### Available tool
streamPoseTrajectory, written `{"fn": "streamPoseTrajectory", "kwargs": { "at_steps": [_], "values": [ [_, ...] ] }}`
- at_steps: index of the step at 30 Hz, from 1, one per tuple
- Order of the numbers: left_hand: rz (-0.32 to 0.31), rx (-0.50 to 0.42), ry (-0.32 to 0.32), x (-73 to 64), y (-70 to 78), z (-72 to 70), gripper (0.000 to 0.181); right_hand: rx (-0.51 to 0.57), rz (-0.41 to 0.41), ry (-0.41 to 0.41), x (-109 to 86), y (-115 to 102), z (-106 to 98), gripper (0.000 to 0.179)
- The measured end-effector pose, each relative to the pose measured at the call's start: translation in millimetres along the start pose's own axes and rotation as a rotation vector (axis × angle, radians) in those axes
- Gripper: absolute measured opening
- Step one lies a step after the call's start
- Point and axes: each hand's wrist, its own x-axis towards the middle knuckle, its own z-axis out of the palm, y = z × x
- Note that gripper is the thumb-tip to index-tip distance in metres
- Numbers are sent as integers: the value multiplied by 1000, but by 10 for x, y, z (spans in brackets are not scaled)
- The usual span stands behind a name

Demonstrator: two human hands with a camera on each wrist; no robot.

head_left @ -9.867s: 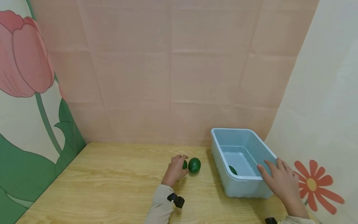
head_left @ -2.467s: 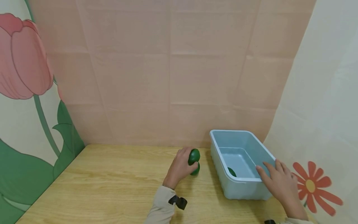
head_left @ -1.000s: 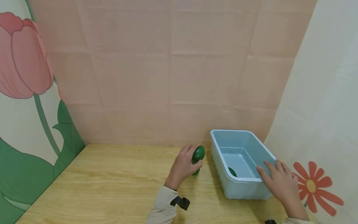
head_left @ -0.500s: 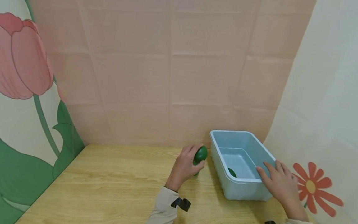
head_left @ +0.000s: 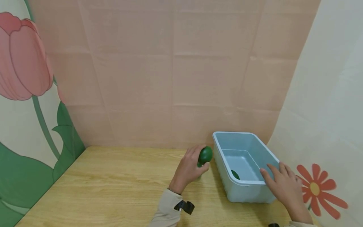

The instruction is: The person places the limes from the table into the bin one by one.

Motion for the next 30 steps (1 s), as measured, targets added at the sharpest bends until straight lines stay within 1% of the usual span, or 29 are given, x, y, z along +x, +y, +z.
{"fn": "streamPoseTrajectory", "kwargs": {
  "at_steps": [5,9,15,20,27,30],
  "values": [
    [-2,-3,-11,-2,17,6,51,-7,1,-9,2,-7,-5,73],
    [2,0,-13,-2,32,4,52,-4,-6,4,1,11,10,73],
    [47,17,0,22,69,7,52,1,-17,32,0,32,35,71],
    [73,44,7,20,97,27,53,1,-20,19,-3,25,18,72],
    [97,19,13,17,135,53,54,2,-24,16,-6,18,4,71],
    [122,28,12,23,154,92,54,1,-23,13,-2,23,6,71]
  ]
}}
